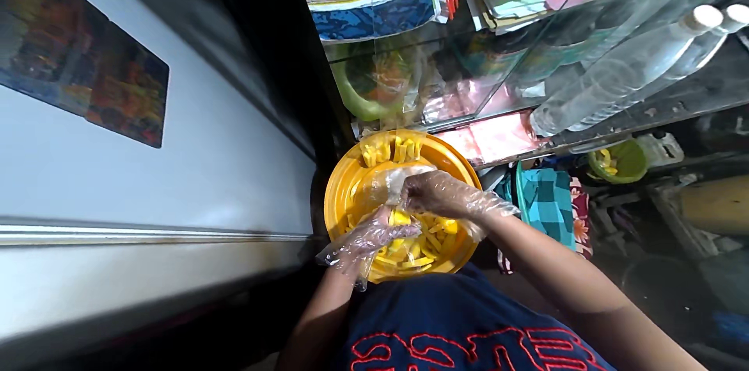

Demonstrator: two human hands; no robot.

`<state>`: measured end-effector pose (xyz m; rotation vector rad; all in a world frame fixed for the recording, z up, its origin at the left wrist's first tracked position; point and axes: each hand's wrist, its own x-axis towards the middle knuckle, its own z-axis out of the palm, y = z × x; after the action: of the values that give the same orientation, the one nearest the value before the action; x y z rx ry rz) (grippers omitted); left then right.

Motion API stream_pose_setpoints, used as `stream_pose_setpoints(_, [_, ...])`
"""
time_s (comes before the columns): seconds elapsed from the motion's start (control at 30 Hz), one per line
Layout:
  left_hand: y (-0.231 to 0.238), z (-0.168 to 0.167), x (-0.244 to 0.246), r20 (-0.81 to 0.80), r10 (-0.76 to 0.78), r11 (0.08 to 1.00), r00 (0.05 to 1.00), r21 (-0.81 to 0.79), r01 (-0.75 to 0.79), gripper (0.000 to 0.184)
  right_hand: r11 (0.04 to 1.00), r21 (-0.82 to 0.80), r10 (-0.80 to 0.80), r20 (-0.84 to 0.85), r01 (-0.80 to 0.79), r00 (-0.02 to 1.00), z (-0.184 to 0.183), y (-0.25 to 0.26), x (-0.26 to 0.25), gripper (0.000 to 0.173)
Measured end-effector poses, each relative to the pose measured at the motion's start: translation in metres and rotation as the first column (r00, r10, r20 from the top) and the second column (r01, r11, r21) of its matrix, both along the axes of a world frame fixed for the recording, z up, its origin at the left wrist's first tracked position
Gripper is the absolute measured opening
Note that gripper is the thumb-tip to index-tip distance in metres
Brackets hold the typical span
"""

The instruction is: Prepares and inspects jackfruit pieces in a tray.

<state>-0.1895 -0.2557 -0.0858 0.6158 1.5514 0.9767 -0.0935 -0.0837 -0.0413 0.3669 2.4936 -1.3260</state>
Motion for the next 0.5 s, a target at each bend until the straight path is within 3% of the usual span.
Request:
stream_pose_setpoints(0.13, [0.001, 0.0, -0.004, -0.071, -0.053, 0.998, 0.996, 0.028, 0.055, 0.06, 0.992, 0.03, 0.125, -0.024, -0.124, 0.992, -0.007, -0.005, -0.003, 0.011])
stream_pose_setpoints(0.23, [0.004, -0.002, -0.008, -0.109, -0.083, 0.997, 0.991, -0.011, 0.082, 0.064, 0.996, 0.061, 0.068, -0.077, -0.063, 0.995, -0.004, 0.005, -0.002, 0.029])
stream_pose_setpoints(0.3, [0.005, -0.001, -0.009, -0.172, -0.105, 0.993, 0.979, -0.076, 0.093, 0.089, 0.998, 0.009, 0.061, 0.021, -0.061, 0.998, -0.004, 0.007, -0.004, 0.04])
stream_pose_setpoints(0.37, [0.01, 0.001, -0.01, -0.249, -0.164, 0.977, 0.955, -0.177, 0.121, 0.119, 0.993, -0.054, 0.112, 0.094, -0.107, 0.989, -0.01, 0.001, -0.007, 0.04])
stream_pose_setpoints(0.5, [0.015, 0.008, -0.01, -0.303, -0.201, 0.958, 0.932, -0.259, 0.123, 0.134, 0.986, -0.103, 0.143, 0.087, -0.134, 0.986, -0.017, -0.008, -0.011, 0.028])
